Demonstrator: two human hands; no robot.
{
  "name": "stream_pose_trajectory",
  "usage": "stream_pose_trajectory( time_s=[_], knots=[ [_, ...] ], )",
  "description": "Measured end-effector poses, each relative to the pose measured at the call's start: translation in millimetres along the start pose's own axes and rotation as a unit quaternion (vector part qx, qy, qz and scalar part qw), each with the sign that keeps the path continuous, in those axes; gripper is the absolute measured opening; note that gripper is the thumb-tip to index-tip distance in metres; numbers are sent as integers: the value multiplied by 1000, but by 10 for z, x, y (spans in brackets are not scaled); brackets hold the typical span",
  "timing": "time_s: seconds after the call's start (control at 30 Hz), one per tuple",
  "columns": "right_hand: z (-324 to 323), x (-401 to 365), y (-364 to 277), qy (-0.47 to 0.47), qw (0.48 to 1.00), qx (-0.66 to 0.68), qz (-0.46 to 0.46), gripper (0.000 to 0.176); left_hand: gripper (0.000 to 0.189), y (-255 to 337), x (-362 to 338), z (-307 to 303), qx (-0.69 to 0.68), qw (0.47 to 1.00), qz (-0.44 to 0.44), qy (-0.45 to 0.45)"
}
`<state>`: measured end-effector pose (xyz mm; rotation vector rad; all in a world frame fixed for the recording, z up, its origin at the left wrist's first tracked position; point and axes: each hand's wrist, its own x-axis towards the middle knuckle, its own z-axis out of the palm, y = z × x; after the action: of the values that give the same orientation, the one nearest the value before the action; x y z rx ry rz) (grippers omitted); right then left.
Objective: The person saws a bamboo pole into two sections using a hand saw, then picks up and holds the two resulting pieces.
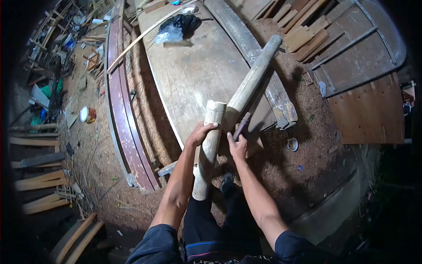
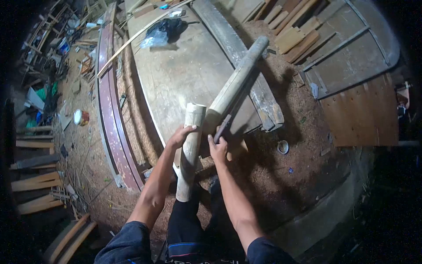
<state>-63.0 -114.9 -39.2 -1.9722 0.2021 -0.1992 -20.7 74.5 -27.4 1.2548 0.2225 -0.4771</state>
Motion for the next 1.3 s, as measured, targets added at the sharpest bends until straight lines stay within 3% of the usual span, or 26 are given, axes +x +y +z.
stream_pose_trajectory(
  time_s=[0.07, 0.13, 0.23, 0.33, 0.37, 0.47, 0.53, 0.67, 0.73, 0.77, 0.87, 0.9, 1.0, 1.07, 1.13, 1.2, 1.3],
  knots=[
    [-48, -25, -67, -62, 994, -1, 92, 52, 51, 27, -32, -22, -47, 997, -50, -16],
    [10, -7, 136, -32, 986, 152, 58, 51, 51, 60, 7, -69, -55, 997, -45, -38],
    [-92, -32, 273, -45, 987, 143, 61, 52, 49, 38, -4, 24, -56, 997, -20, -43],
    [-120, -2, 190, -35, 992, 111, 51, 51, 50, 113, -32, 68, -17, 996, -53, -68],
    [-175, -30, 116, -52, 986, 99, 123, 47, 49, 137, -94, 98, -8, 998, -46, -43],
    [-148, -18, -34, -28, 989, 78, 126, 45, 48, 296, -250, 128, 28, 999, -25, 37],
    [-124, -86, -58, 11, 997, 61, 39, 42, 47, 345, -396, 104, 59, 993, -33, 96],
    [-501, -439, -481, -82, 996, 31, 27, 43, 52, 527, -748, 0, -57, 982, 75, 166],
    [-682, -631, -724, -82, 996, 5, 45, 44, 55, 702, -903, -57, -136, 962, 138, 194],
    [-590, -708, -564, -15, 999, 43, -18, 45, 55, 763, -914, -116, -168, 950, 154, 215],
    [-860, -728, -1167, -89, 983, 55, 151, 46, 49, 937, -893, -339, -266, 923, 179, 215],
    [-845, -703, -1093, -84, 990, 6, 117, 47, 48, 1081, -888, -303, -288, 910, 196, 227],
    [-840, -669, -1002, -2, 998, -67, 18, 47, 47, 1424, -983, -214, -332, 876, 243, 253],
    [-1071, -595, -1371, 62, 986, -150, -45, 45, 49, 1479, -1058, -190, -356, 856, 243, 285],
    [-1223, -457, -1477, 114, 970, -210, -39, 47, 56, 1672, -1135, -80, -372, 849, 269, 263],
    [-1309, -301, -1564, 210, 970, -101, -72, 48, 55, 1850, -1236, 43, -405, 841, 273, 234],
    [-1617, -219, -1894, 248, 966, -63, 22, 47, 58, 2002, -1382, 269, -415, 841, 283, 200]
  ],
)
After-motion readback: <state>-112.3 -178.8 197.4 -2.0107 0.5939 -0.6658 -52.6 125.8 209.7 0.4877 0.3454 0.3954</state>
